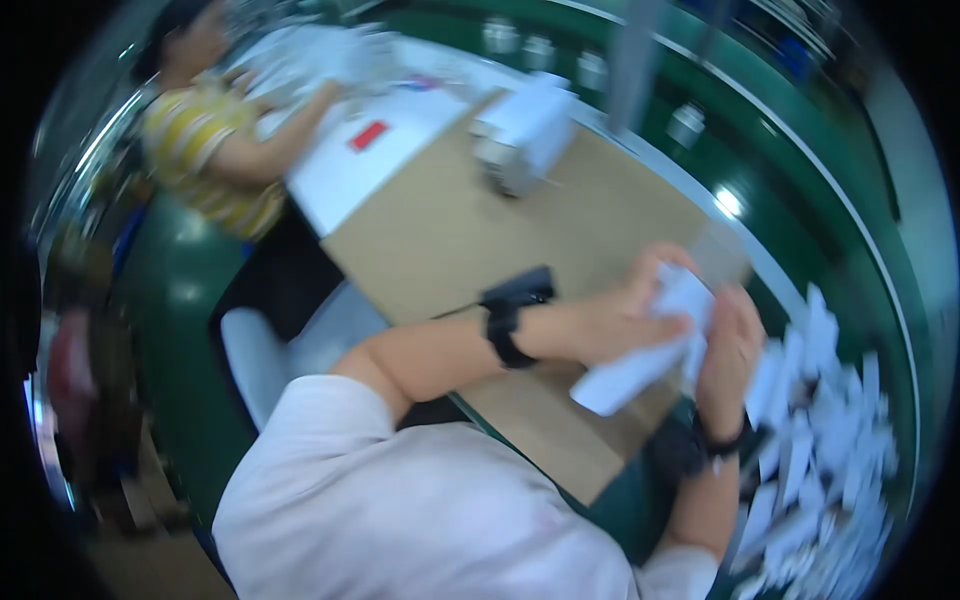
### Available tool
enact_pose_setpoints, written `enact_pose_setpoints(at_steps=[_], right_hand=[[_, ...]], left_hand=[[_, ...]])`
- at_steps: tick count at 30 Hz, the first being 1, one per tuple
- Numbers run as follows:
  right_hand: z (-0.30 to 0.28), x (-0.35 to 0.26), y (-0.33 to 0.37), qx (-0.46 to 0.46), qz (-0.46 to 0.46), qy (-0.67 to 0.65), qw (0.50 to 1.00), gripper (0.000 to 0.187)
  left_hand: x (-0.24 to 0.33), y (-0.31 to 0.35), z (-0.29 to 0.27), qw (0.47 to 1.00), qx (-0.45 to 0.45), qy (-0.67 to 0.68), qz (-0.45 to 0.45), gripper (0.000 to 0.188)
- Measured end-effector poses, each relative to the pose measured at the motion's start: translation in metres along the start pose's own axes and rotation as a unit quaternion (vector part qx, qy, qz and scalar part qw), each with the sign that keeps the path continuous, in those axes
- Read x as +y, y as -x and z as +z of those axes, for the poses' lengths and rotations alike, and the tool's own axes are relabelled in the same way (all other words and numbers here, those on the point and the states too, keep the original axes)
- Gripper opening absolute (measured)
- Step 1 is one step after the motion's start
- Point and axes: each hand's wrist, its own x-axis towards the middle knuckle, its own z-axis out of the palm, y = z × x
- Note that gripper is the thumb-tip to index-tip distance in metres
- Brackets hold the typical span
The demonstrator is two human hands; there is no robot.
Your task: The person folds white cardboard boxes by hand, one at a time, and stacks them on the table. After folding several boxes, the person picks up a bundle of flat cardboard boxes and removes a thin plastic film from around them.
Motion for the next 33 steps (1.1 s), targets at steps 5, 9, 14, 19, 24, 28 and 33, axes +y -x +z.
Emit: enact_pose_setpoints(at_steps=[5, 9, 14, 19, 24, 28, 33], right_hand=[[0.016, -0.021, -0.003, -0.050, -0.106, -0.089, 0.989, 0.027], [-0.005, -0.028, -0.011, -0.155, -0.092, -0.061, 0.982, 0.029], [-0.019, -0.041, -0.014, -0.163, -0.016, -0.042, 0.986, 0.026], [-0.021, -0.049, -0.011, -0.155, 0.057, -0.031, 0.986, 0.026], [-0.021, -0.046, -0.016, -0.152, 0.069, -0.040, 0.985, 0.024], [-0.021, -0.039, -0.017, -0.188, 0.055, -0.034, 0.980, 0.025], [-0.009, -0.028, -0.009, -0.191, -0.018, -0.033, 0.981, 0.034]], left_hand=[[0.018, -0.005, -0.003, 0.971, 0.018, 0.198, -0.136, 0.054], [0.014, -0.004, -0.008, 0.989, -0.043, 0.116, -0.085, 0.069], [0.014, -0.003, -0.007, 0.994, -0.077, 0.015, -0.081, 0.074], [0.014, -0.002, -0.005, 0.995, -0.076, -0.012, -0.069, 0.073], [0.016, -0.003, -0.008, 0.992, -0.085, -0.032, -0.082, 0.071], [0.016, -0.004, -0.008, 0.991, -0.080, -0.038, -0.100, 0.070], [0.018, -0.007, -0.002, 0.988, -0.032, 0.067, -0.134, 0.071]])
